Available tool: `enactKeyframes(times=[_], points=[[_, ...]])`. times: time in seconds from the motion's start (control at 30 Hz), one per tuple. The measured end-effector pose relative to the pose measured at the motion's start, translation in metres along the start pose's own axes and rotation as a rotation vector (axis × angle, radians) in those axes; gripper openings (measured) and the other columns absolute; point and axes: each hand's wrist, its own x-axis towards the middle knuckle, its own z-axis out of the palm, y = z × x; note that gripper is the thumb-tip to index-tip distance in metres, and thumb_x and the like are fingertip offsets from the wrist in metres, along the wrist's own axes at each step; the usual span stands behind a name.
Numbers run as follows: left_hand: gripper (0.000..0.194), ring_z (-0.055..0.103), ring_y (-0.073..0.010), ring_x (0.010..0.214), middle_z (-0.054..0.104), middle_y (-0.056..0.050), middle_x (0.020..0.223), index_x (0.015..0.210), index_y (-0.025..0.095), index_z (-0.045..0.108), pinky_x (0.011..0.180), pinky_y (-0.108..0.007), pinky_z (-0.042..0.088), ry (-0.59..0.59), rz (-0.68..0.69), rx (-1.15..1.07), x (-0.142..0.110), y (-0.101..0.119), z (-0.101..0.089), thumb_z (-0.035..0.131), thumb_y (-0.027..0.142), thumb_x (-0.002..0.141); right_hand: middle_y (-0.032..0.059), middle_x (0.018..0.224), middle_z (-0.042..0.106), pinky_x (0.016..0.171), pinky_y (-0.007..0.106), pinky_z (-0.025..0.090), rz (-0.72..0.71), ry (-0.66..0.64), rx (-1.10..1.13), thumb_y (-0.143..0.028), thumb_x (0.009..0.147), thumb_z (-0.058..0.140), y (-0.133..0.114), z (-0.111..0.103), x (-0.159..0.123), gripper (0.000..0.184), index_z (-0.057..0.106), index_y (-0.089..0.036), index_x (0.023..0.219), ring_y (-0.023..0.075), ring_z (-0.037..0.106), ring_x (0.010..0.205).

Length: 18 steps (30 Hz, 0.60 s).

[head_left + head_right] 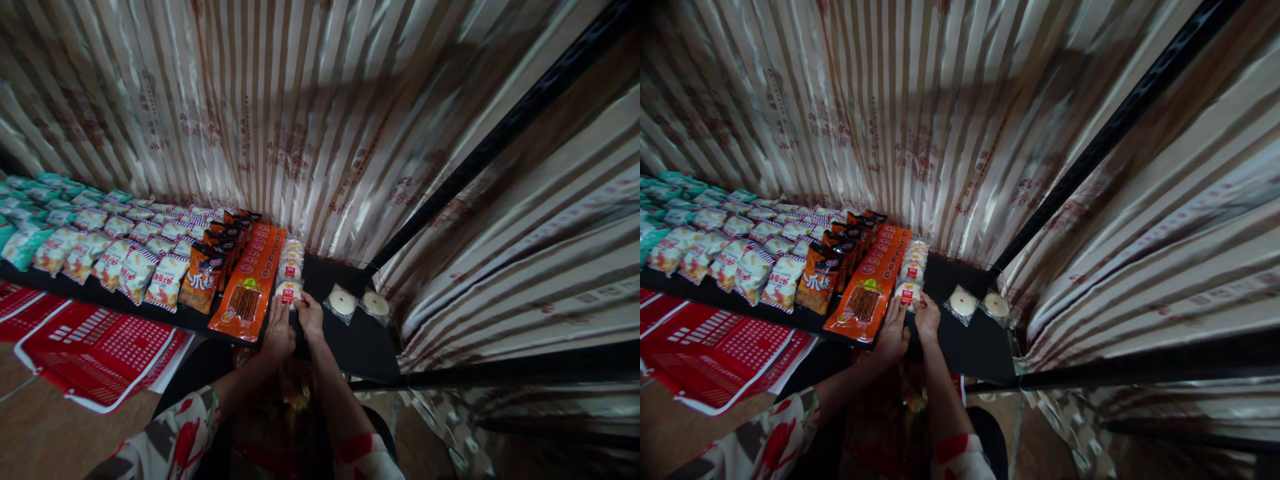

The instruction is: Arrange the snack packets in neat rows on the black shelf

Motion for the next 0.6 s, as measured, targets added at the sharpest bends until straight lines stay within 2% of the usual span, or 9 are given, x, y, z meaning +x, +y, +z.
enactKeyframes(times=[0.3,0.6], points=[[0.067,0.007,-0.0286,0.139,0.025,-0.016,0.148,0.133,0.004,0.04,0.113,-0.048,0.02,-0.041,-0.031,0.03,0.02,0.004,-0.003,0.045,0.003,0.066,0.0055,0.089,0.071,0.074,0.029,0.05,-0.019,0.013,-0.027,-0.034,0.067,0.059,-0.003,0.009,0.016,0.035,0.07,-0.019,0.097,0.0181,0.063,0.073],[0.071,0.006,-0.0282,0.139,0.026,-0.011,0.149,0.135,0.009,0.039,0.113,-0.049,0.021,-0.031,-0.017,0.017,0.032,0.005,-0.005,0.046,0.003,0.065,0.0042,0.089,0.071,0.074,0.029,0.05,-0.05,0.029,-0.092,-0.033,0.07,0.058,-0.005,0.013,0.028,0.032,0.07,-0.02,0.097,0.0177,0.064,0.074]])
